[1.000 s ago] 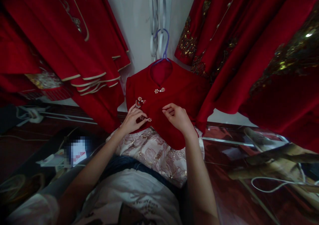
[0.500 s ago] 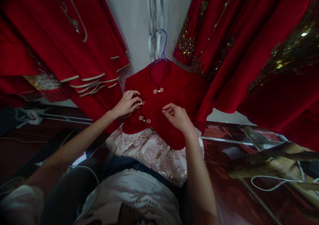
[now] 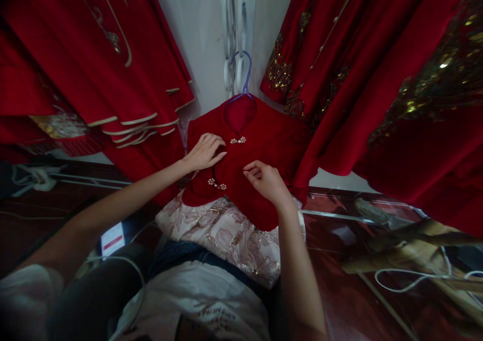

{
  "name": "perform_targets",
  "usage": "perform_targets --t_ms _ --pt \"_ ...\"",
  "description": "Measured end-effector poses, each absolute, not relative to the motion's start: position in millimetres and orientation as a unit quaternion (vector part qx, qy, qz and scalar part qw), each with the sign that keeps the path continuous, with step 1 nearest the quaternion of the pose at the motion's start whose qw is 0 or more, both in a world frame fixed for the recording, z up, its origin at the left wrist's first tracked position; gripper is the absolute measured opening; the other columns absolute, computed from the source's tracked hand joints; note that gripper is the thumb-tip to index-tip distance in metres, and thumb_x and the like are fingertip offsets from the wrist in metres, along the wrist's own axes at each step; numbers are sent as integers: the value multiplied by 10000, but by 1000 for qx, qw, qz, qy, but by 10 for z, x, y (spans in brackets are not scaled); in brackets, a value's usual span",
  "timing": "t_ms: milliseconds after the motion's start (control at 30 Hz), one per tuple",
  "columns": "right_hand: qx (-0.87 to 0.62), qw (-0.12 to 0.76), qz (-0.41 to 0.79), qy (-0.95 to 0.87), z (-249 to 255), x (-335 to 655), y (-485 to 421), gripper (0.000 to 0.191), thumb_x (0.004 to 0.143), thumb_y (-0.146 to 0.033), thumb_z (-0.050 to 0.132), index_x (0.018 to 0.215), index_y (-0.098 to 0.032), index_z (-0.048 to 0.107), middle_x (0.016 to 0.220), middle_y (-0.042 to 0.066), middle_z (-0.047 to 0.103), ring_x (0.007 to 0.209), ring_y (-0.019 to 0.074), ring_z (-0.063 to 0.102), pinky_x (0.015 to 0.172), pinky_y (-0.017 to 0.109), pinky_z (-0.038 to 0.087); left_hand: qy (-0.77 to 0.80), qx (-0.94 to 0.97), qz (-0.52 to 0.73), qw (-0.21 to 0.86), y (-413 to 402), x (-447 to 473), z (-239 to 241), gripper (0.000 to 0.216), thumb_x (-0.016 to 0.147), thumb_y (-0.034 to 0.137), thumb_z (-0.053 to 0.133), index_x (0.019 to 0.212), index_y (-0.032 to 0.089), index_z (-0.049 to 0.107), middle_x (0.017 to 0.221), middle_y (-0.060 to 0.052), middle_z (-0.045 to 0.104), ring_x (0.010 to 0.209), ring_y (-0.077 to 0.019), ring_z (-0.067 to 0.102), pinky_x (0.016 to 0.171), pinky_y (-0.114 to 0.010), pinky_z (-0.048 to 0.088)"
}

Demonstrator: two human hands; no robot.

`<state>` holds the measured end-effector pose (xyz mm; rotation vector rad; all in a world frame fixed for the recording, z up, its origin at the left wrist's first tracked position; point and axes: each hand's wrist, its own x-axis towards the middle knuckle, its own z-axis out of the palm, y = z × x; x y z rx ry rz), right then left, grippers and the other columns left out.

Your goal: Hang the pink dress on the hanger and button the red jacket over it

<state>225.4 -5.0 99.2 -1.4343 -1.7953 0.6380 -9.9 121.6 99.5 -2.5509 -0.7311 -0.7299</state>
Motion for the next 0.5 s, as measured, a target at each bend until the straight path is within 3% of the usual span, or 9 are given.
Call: perform_targets --t_ms 133,500 --pt "-561 365 247 -701 1006 2256 -65 204 834 -328 579 962 -194 663 821 40 712 710 158 671 689 295 532 -289 -894 -310 147 1141 276 1093 348 974 381 379 1187 166 553 1206 -126 537 1102 -254 477 962 -424 368" --pt "-558 372 241 -702 1032 2272 -89 184 836 -320 591 954 -203 670 819 32 715 716 156 674 704 301 542 -271 -904 -315 98 1314 429 1244 180 932 308 492 973 173 605 1005 -73 636 1012 -223 516 983 -461 313"
